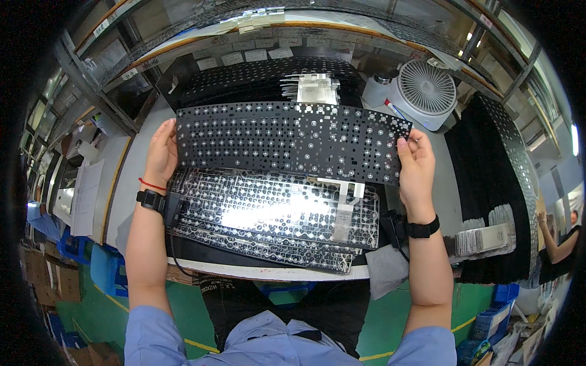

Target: Inspecting and aligning flexible keyboard components.

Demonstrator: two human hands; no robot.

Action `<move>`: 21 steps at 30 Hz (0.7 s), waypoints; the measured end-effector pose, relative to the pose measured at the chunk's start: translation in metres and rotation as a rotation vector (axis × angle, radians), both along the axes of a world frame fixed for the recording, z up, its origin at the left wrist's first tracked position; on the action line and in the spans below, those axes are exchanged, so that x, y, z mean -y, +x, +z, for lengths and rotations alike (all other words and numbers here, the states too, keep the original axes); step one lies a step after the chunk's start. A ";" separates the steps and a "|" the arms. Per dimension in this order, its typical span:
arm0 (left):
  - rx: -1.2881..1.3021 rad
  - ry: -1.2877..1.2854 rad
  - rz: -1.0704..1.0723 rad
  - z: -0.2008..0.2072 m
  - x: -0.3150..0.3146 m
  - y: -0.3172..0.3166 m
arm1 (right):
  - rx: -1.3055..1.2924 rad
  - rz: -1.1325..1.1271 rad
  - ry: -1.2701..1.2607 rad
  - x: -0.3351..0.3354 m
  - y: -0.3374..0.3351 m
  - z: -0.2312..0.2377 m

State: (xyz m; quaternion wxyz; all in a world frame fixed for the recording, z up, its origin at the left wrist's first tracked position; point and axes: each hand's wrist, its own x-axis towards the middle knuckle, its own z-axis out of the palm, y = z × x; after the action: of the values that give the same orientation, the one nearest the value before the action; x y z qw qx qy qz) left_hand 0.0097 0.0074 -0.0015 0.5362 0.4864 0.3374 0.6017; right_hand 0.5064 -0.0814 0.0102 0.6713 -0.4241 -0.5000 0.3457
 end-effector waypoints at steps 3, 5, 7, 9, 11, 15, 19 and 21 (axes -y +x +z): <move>0.050 0.023 0.031 0.002 0.003 0.006 | 0.001 0.024 0.116 0.003 0.000 0.001; 0.068 0.018 0.026 0.003 0.004 0.003 | -0.016 0.024 0.111 0.003 -0.001 0.003; 0.072 0.009 -0.021 0.006 0.003 0.000 | -0.023 0.019 0.091 0.002 -0.001 0.003; 0.062 -0.086 -0.107 0.012 0.008 0.009 | -0.021 0.009 0.055 0.001 0.002 0.001; 0.023 -0.115 -0.153 0.016 0.016 0.018 | -0.032 0.017 0.035 0.000 0.001 0.000; -0.135 -0.063 -0.167 0.015 0.019 0.023 | -0.033 0.016 0.014 -0.001 0.000 -0.002; -0.248 -0.059 -0.124 0.018 0.023 0.028 | -0.029 0.016 0.007 0.000 -0.003 -0.002; -0.272 -0.069 -0.101 0.022 0.027 0.032 | -0.022 0.001 0.005 0.000 -0.003 -0.002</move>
State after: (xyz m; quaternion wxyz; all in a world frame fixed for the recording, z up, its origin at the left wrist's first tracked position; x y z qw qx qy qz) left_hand 0.0421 -0.0201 0.0202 0.5315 0.5611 0.4023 0.4908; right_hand 0.5029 -0.0817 0.0077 0.6776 -0.4182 -0.4937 0.3497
